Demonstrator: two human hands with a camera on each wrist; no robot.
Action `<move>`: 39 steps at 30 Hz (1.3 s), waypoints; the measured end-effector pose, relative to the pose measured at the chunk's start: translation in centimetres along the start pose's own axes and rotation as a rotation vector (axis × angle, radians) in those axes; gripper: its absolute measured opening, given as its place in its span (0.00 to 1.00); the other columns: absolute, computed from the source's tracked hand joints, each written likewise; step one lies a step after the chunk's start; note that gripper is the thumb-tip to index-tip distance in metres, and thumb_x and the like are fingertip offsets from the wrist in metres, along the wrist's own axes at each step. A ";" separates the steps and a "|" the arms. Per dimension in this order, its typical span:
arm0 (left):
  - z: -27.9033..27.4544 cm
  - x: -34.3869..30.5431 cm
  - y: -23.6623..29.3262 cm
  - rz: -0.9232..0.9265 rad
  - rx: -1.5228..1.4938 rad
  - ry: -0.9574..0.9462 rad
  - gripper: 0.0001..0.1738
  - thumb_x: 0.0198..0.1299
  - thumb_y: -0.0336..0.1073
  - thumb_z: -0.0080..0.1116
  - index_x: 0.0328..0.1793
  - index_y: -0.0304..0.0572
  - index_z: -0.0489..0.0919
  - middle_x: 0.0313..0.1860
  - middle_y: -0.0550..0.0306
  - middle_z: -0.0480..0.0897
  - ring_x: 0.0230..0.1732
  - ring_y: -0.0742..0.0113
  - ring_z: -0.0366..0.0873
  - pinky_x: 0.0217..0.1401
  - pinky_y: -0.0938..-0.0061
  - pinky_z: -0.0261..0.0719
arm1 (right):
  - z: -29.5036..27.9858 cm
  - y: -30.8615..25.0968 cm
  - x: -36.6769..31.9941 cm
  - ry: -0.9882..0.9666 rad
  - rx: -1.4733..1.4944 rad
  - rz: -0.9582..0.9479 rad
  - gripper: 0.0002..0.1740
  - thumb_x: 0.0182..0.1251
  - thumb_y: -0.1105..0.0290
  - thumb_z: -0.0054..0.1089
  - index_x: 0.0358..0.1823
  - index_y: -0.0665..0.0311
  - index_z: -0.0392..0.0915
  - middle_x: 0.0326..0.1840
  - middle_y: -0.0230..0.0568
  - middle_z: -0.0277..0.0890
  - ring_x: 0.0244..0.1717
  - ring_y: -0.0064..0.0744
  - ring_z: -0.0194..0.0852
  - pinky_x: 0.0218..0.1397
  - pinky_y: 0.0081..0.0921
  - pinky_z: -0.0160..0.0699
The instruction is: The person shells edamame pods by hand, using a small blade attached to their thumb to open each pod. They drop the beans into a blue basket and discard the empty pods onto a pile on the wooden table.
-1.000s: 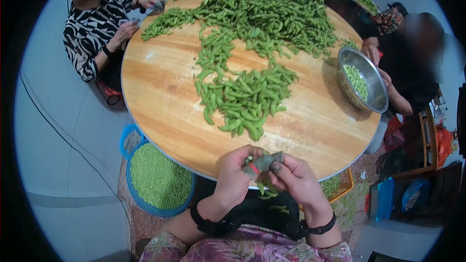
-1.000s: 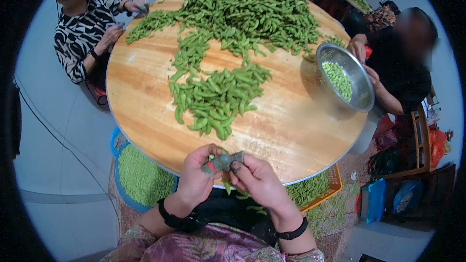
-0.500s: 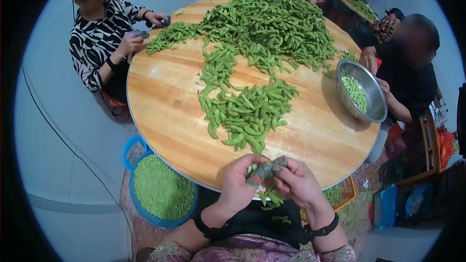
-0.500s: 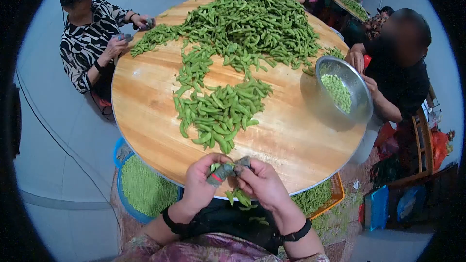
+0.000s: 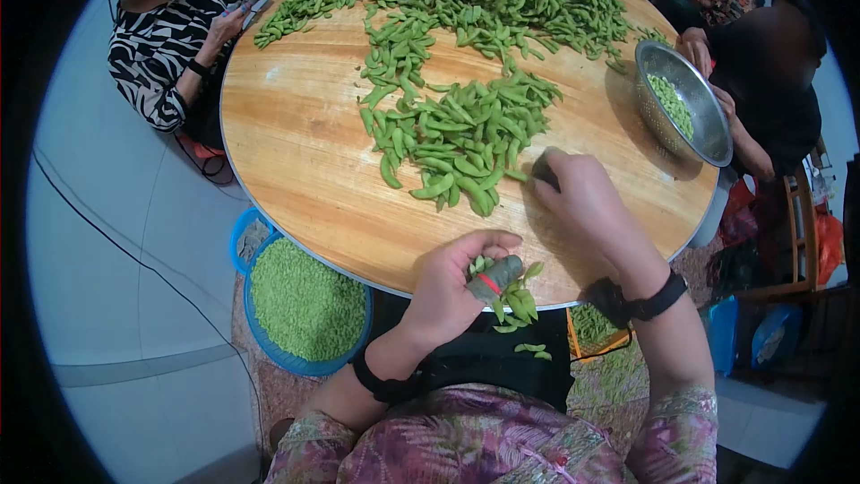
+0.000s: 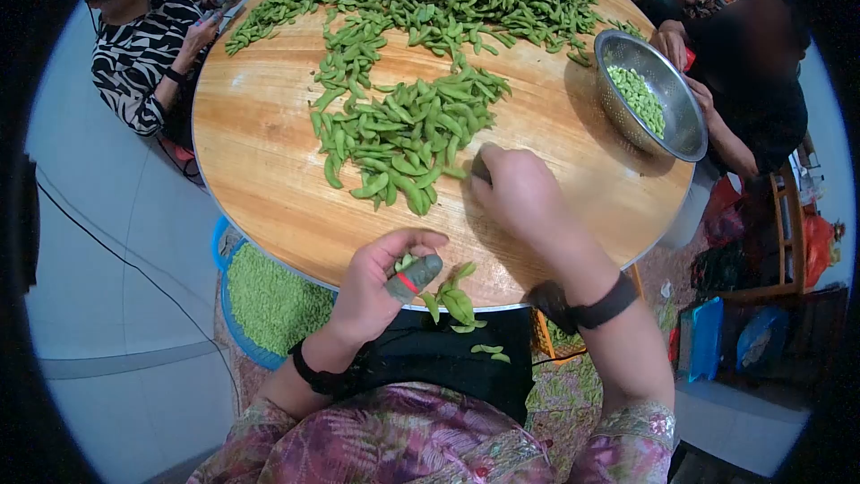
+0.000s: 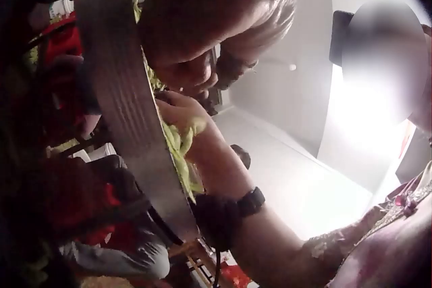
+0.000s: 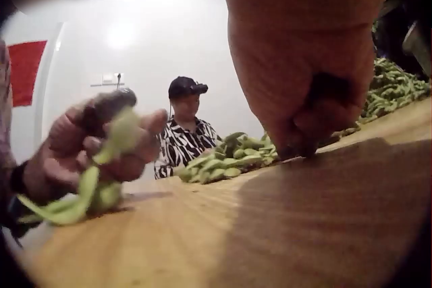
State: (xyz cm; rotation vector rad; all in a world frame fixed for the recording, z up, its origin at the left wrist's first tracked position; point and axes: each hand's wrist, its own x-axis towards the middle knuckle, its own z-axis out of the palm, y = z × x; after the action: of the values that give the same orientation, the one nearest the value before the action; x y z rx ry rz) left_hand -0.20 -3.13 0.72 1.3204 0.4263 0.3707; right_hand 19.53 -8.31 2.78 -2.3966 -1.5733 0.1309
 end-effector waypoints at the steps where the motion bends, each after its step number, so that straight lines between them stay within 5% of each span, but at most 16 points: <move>1: -0.1 0.1 0.0 0.035 0.015 0.026 0.15 0.59 0.26 0.53 0.53 0.35 0.72 0.34 0.67 0.73 0.34 0.84 0.69 0.36 0.88 0.68 | 0.1 0.3 -0.8 0.001 0.181 0.008 0.11 0.52 0.69 0.57 0.33 0.69 0.71 0.26 0.55 0.74 0.30 0.50 0.75 0.36 0.37 0.73; 3: 0.3 0.3 0.0 0.017 -0.012 0.048 0.17 0.59 0.26 0.53 0.56 0.36 0.69 0.35 0.64 0.73 0.32 0.83 0.68 0.31 0.89 0.65 | 0.5 0.1 -2.3 -0.006 0.366 0.016 0.11 0.52 0.70 0.58 0.33 0.70 0.72 0.25 0.53 0.75 0.28 0.44 0.76 0.35 0.33 0.74; 6: 0.7 0.9 -0.4 -0.160 -0.670 0.054 0.16 0.60 0.27 0.51 0.54 0.37 0.69 0.35 0.59 0.75 0.27 0.81 0.66 0.23 0.89 0.57 | 0.4 -1.3 -4.7 -0.040 0.999 0.227 0.10 0.56 0.72 0.60 0.34 0.71 0.73 0.25 0.30 0.74 0.28 0.14 0.68 0.32 0.17 0.70; 11: 1.0 1.1 -1.2 -0.138 -0.765 0.013 0.13 0.60 0.27 0.50 0.51 0.36 0.71 0.34 0.60 0.75 0.25 0.81 0.66 0.22 0.89 0.57 | 0.8 -3.5 -7.1 -0.006 1.237 0.152 0.09 0.59 0.72 0.58 0.37 0.69 0.71 0.27 0.28 0.73 0.28 0.13 0.67 0.30 0.14 0.68; 13: 1.1 0.9 -1.4 -0.089 -0.711 0.102 0.10 0.59 0.26 0.51 0.48 0.35 0.73 0.35 0.60 0.76 0.25 0.82 0.66 0.22 0.89 0.57 | -0.1 -3.8 -7.6 -0.220 1.334 0.297 0.08 0.65 0.69 0.52 0.39 0.67 0.70 0.25 0.26 0.70 0.24 0.12 0.62 0.25 0.13 0.62; 17: 1.3 0.6 -0.3 -0.058 -0.575 0.173 0.09 0.57 0.25 0.51 0.44 0.34 0.75 0.36 0.60 0.77 0.25 0.84 0.65 0.22 0.89 0.57 | 0.3 -4.1 -8.4 -0.317 1.509 0.350 0.10 0.70 0.66 0.44 0.39 0.65 0.69 0.23 0.26 0.67 0.20 0.12 0.56 0.22 0.12 0.55; 26: 0.9 0.7 -1.0 0.008 -0.324 0.124 0.12 0.50 0.21 0.53 0.43 0.33 0.76 0.35 0.60 0.77 0.34 0.76 0.72 0.39 0.83 0.69 | 1.4 -3.2 -8.8 -0.383 1.703 0.274 0.11 0.72 0.67 0.39 0.38 0.66 0.69 0.22 0.28 0.65 0.17 0.14 0.55 0.20 0.11 0.52; 31: -0.7 1.3 -2.0 0.201 -0.183 -0.174 0.06 0.51 0.23 0.57 0.37 0.34 0.78 0.35 0.60 0.76 0.38 0.74 0.74 0.42 0.80 0.70 | 1.5 -3.1 -9.2 -0.563 2.113 0.412 0.10 0.70 0.69 0.41 0.43 0.66 0.70 0.20 0.27 0.63 0.16 0.12 0.51 0.17 0.11 0.50; 35: 0.1 1.4 -1.5 0.170 -0.220 -0.149 0.06 0.53 0.24 0.57 0.38 0.35 0.77 0.31 0.64 0.75 0.31 0.79 0.72 0.32 0.83 0.70 | 2.3 -3.1 -9.4 -0.514 2.076 0.365 0.09 0.70 0.70 0.43 0.44 0.65 0.71 0.20 0.26 0.65 0.16 0.12 0.53 0.17 0.10 0.51; 38: 1.4 0.7 -0.6 0.029 -0.161 0.065 0.12 0.52 0.23 0.60 0.43 0.36 0.73 0.34 0.64 0.74 0.33 0.79 0.72 0.34 0.85 0.70 | 2.4 -3.8 -9.4 -0.040 1.212 0.202 0.06 0.66 0.74 0.48 0.34 0.68 0.73 0.21 0.28 0.70 0.19 0.17 0.65 0.21 0.15 0.62; 39: 1.4 0.8 -1.2 0.073 0.016 0.144 0.13 0.52 0.23 0.60 0.44 0.36 0.72 0.33 0.65 0.74 0.32 0.80 0.72 0.33 0.86 0.70 | 2.4 -4.0 -9.4 -0.033 1.217 0.201 0.06 0.66 0.74 0.48 0.34 0.68 0.73 0.21 0.28 0.70 0.19 0.17 0.65 0.21 0.15 0.62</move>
State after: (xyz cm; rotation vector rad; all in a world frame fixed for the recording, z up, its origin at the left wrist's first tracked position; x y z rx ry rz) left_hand 1.21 -4.14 -0.27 1.3321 0.5031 0.5267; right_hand 11.67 -14.94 0.94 -1.5217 -0.8013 0.8740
